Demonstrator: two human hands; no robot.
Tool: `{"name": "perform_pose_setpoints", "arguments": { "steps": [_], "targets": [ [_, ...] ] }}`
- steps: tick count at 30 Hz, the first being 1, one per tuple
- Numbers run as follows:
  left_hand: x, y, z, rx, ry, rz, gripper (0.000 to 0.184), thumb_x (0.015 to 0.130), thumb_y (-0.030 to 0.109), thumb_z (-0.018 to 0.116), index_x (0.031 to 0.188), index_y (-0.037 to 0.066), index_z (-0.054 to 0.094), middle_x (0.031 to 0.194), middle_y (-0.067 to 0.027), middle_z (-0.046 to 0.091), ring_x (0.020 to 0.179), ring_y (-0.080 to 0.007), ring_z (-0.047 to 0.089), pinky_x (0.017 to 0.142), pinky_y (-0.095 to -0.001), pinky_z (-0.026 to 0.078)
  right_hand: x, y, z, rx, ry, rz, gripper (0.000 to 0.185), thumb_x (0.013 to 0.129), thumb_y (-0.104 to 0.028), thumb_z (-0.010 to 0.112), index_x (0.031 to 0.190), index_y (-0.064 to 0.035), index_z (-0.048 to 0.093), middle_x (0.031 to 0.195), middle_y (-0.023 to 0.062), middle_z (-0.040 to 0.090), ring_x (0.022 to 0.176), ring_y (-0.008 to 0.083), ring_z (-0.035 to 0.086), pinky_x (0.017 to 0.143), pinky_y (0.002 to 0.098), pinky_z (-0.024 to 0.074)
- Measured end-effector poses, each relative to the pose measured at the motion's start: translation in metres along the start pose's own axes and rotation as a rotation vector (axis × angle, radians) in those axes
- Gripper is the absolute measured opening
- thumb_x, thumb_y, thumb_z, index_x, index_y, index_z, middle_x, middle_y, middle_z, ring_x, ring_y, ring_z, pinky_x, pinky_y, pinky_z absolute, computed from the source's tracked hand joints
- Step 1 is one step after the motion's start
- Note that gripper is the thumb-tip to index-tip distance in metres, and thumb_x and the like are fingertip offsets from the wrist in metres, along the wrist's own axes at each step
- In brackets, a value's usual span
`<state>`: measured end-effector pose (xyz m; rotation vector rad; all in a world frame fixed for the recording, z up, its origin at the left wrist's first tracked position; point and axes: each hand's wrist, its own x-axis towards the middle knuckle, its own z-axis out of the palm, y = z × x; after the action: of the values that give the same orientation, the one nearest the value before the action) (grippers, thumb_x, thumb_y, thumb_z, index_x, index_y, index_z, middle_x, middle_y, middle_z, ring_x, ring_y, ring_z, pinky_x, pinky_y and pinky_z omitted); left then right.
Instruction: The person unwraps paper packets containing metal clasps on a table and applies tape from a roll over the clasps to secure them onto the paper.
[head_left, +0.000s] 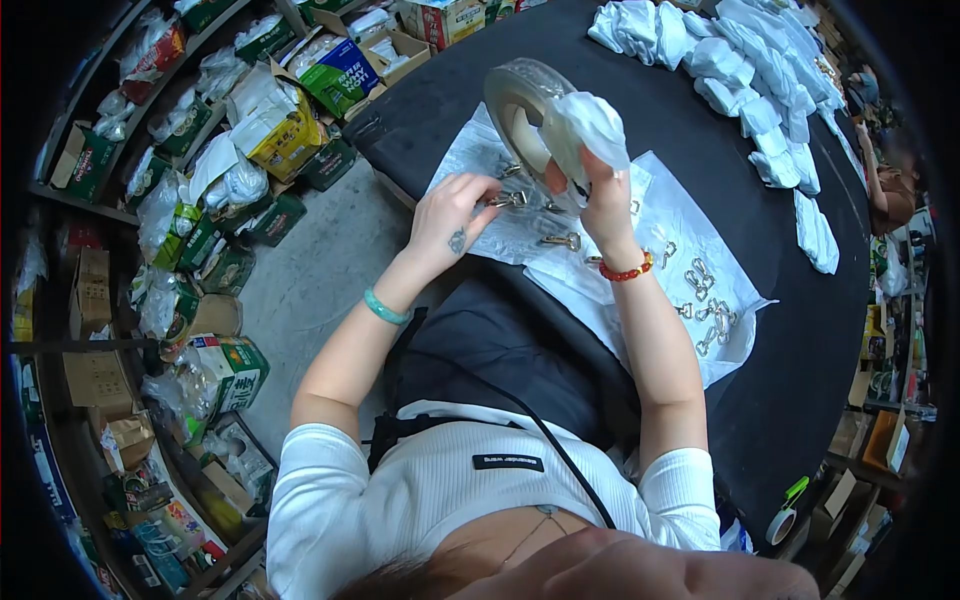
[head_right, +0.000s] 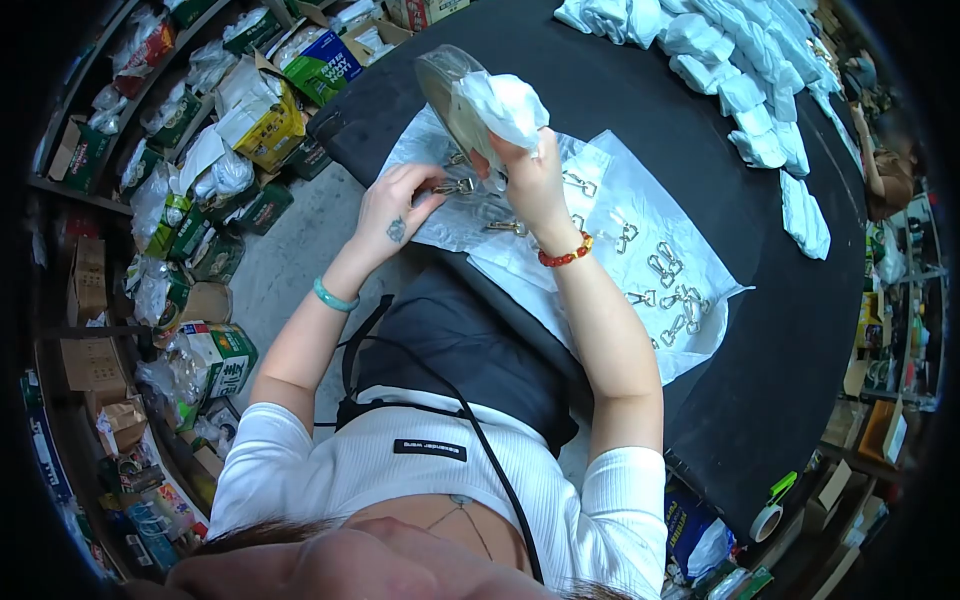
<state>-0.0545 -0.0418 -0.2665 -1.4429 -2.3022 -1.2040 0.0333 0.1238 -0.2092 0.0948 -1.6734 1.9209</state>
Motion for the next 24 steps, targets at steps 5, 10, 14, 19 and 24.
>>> {"name": "perform_pose_setpoints", "arguments": {
  "steps": [5, 10, 14, 19, 24],
  "targets": [
    [-0.007, -0.008, -0.001, 0.040, -0.073, -0.119, 0.010, 0.076, 0.012, 0.067, 0.082, 0.004, 0.065, 0.083, -0.0043, 0.060, 0.070, -0.0228, 0.056, 0.066, -0.0319, 0.046, -0.011, -0.001, 0.013, -0.028, -0.049, -0.051, 0.021, 0.086, -0.009, 0.047, 0.092, 0.0046, 0.061, 0.066, 0.0071, 0.060, 0.051, 0.0132, 0.048, 0.051, 0.0243, 0.0396],
    [-0.006, -0.005, -0.002, 0.107, -0.119, -0.157, 0.010, 0.078, 0.013, 0.066, 0.085, 0.005, 0.065, 0.082, -0.0036, 0.060, 0.068, -0.0235, 0.057, 0.064, -0.0318, 0.046, -0.015, 0.015, 0.018, -0.402, -0.056, -0.284, 0.020, 0.085, -0.010, 0.049, 0.089, 0.0041, 0.062, 0.065, 0.0075, 0.061, 0.051, 0.0135, 0.048, 0.051, 0.0244, 0.0393],
    [-0.005, 0.000, -0.003, 0.057, -0.058, -0.171, 0.012, 0.080, 0.014, 0.065, 0.088, 0.006, 0.065, 0.082, -0.0038, 0.059, 0.066, -0.0240, 0.057, 0.061, -0.0320, 0.046, -0.011, 0.011, 0.011, -0.229, -0.064, -0.066, 0.020, 0.085, -0.012, 0.051, 0.088, 0.0041, 0.063, 0.063, 0.0072, 0.061, 0.052, 0.0134, 0.048, 0.051, 0.0250, 0.0393],
    [-0.003, 0.001, -0.005, 0.123, -0.108, -0.095, 0.015, 0.082, 0.015, 0.063, 0.094, 0.006, 0.063, 0.086, -0.0046, 0.058, 0.064, -0.0246, 0.056, 0.059, -0.0320, 0.047, 0.001, -0.012, -0.026, -0.269, -0.044, 0.020, 0.026, 0.085, -0.019, 0.056, 0.083, 0.0053, 0.065, 0.061, 0.0064, 0.061, 0.052, 0.0121, 0.049, 0.050, 0.0265, 0.0399],
    [0.006, -0.006, 0.001, 0.243, -0.209, -0.016, 0.020, 0.083, 0.016, 0.062, 0.101, 0.005, 0.060, 0.093, -0.0072, 0.057, 0.065, -0.0256, 0.057, 0.059, -0.0323, 0.047, 0.010, -0.032, -0.099, -1.184, -0.099, 0.022, 0.030, 0.080, -0.023, 0.061, 0.074, 0.0050, 0.067, 0.061, 0.0089, 0.062, 0.052, 0.0189, 0.054, 0.050, 0.0303, 0.0432]
  ]
}}
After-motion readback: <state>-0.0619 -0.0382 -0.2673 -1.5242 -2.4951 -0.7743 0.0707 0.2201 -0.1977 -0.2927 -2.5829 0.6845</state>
